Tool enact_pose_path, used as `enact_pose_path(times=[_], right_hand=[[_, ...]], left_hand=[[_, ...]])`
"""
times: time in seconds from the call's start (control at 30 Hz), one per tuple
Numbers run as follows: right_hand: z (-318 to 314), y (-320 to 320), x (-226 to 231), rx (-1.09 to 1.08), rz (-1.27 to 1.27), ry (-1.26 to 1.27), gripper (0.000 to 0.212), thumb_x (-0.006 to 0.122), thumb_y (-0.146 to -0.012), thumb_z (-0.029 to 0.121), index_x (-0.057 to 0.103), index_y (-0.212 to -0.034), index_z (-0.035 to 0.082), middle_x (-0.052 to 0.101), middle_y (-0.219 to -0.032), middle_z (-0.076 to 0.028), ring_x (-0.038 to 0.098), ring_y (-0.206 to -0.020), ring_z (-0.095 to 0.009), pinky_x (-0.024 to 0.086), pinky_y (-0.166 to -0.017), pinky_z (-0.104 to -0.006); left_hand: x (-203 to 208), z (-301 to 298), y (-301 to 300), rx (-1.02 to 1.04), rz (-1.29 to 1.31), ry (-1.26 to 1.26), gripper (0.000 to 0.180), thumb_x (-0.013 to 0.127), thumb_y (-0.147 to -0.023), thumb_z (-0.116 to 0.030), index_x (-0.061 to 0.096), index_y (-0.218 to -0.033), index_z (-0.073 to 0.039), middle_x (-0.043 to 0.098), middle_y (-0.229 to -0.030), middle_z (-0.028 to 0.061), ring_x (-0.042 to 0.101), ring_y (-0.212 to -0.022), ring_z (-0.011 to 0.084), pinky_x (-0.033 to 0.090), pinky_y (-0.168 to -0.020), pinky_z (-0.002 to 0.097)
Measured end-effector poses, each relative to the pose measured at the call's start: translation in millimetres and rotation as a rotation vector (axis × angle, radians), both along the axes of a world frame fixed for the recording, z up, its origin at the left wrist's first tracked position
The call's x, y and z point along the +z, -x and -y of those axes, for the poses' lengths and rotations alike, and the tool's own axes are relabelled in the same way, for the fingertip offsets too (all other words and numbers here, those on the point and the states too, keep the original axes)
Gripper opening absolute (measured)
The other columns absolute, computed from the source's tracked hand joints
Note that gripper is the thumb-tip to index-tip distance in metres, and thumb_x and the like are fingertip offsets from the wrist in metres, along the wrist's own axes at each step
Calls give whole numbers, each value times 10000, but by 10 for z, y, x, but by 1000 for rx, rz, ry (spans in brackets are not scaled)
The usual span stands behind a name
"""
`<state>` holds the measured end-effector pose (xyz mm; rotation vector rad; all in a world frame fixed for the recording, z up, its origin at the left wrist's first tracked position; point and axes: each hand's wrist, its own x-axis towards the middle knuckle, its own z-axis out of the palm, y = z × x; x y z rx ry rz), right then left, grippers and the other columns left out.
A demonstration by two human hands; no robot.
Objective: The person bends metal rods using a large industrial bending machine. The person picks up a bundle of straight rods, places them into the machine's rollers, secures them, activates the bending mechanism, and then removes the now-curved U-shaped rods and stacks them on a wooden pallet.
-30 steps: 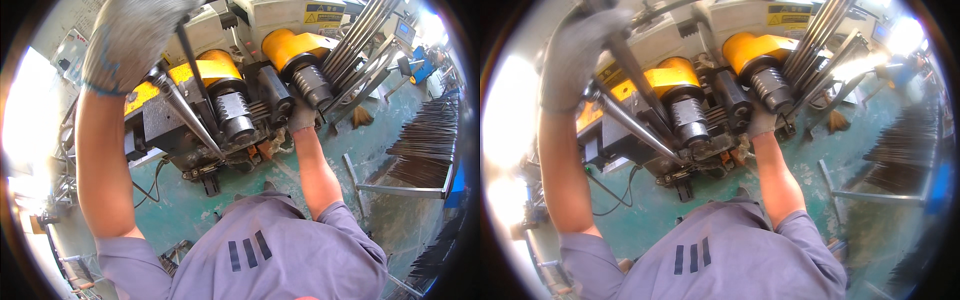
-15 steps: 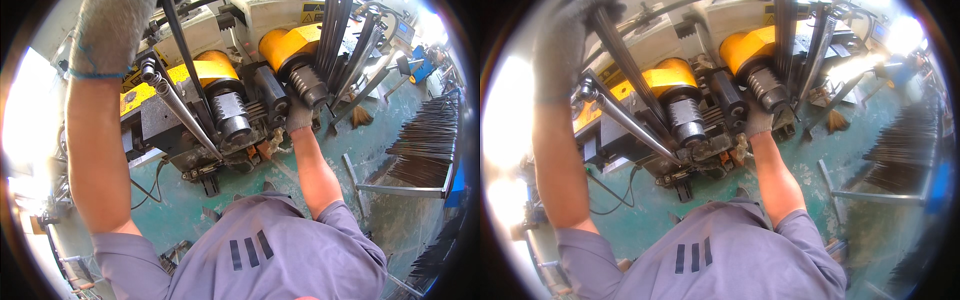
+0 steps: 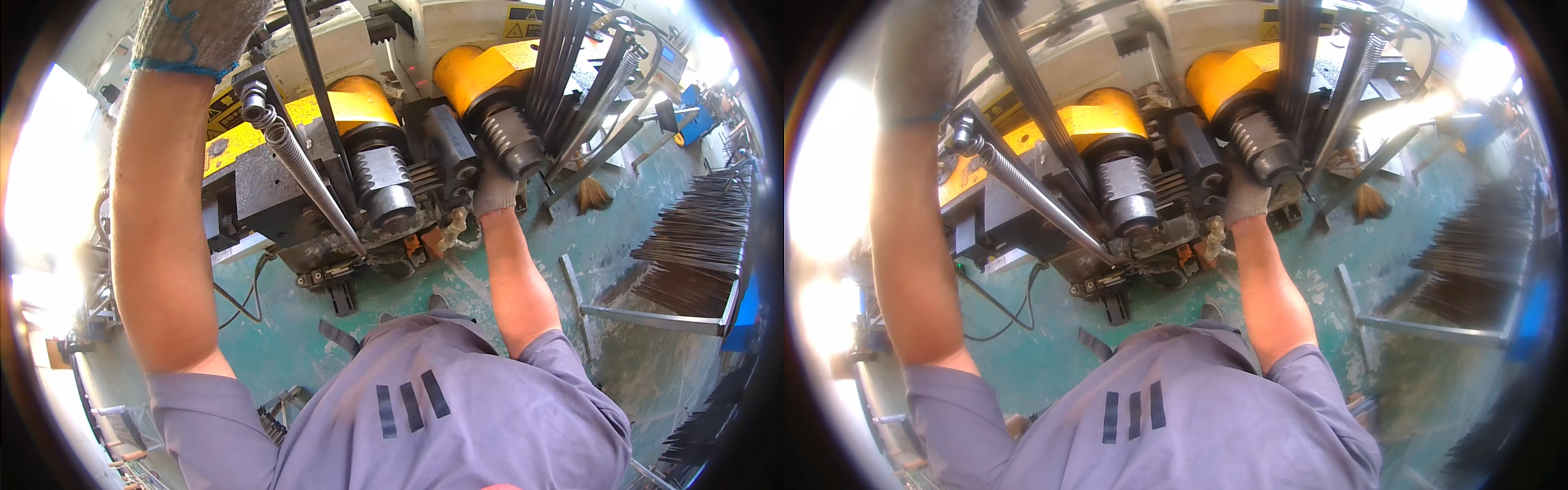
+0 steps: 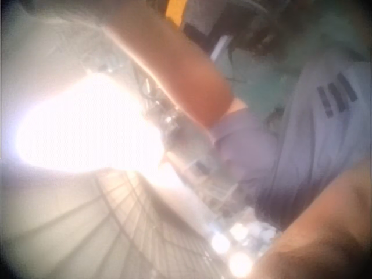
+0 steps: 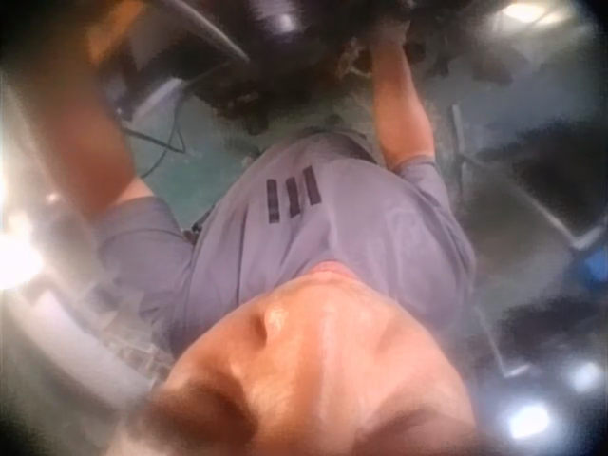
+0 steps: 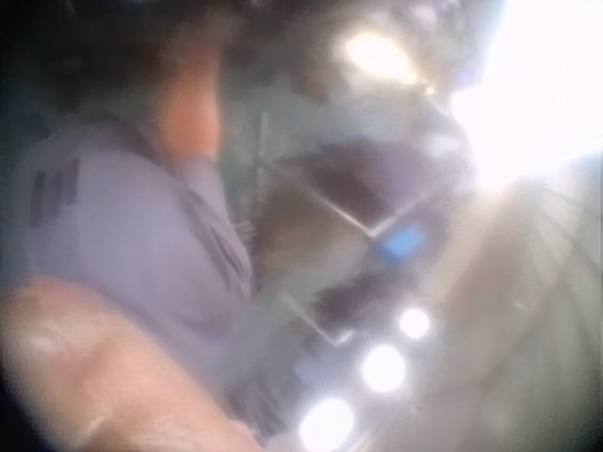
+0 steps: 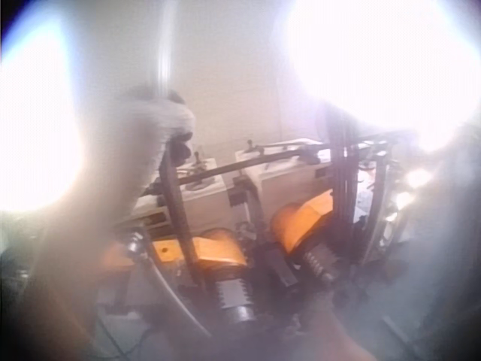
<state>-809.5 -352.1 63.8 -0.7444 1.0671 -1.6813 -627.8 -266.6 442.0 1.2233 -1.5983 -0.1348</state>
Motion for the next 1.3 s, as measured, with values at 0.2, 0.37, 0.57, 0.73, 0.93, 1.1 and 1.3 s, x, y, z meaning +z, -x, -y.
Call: enact_pose_path(times=[0.2,0.37,0.57,0.73,0.93,1.1,1.3], right_hand=[[19,115,-88,-42,-290,64,310,713,-982,149,682,-1282,77,666,-1199,-38,632,-1049,-139,549,-883,-338],[-30,83,17,-6,-142,11,374,715,-986,157,643,-1341,64,659,-1259,-39,623,-1107,-145,540,-929,-345],[-62,26,97,-3,-47,50,374,743,-966,142,631,-1306,33,666,-1215,-64,667,-1053,-167,584,-876,-342],[-24,141,10,6,101,21,363,737,-963,122,642,-1304,42,681,-1197,-62,672,-1047,-176,578,-885,-343],[110,309,-585,91,-401,-2,278,637,-969,62,707,-1230,-8,698,-1203,-97,673,-1065,-176,554,-925,-337],[115,228,-688,81,-362,25,183,630,-950,46,719,-1100,-11,721,-1113,-81,682,-998,-171,543,-872,-340],[104,202,-686,51,-278,-2,271,604,-890,-33,751,-1115,-1,720,-1139,-108,688,-1049,-205,548,-912,-323]], left_hand=[[-61,74,49,0,-14,43,66,630,-876,-88,630,-830,-41,606,-773,80,585,-732,186,498,-771,330],[-116,108,-5,-79,-45,106,78,639,-884,-97,635,-836,-36,617,-783,82,593,-739,189,501,-781,334],[-56,95,-60,-89,-76,58,64,644,-871,-85,638,-847,-27,615,-782,82,607,-755,198,514,-792,337],[-56,182,-114,-89,-162,-36,19,639,-854,-43,638,-858,-24,610,-782,73,615,-753,197,532,-775,325],[-141,100,-334,-102,-110,-79,20,646,-854,-47,638,-854,-28,613,-773,69,618,-744,191,532,-760,323],[-174,-7,-450,-82,-67,-120,23,652,-854,-50,639,-851,-32,615,-766,65,620,-737,186,531,-747,322],[-183,22,-482,-77,-34,-157,28,659,-854,-54,639,-848,-36,618,-757,61,623,-728,181,531,-732,320]])
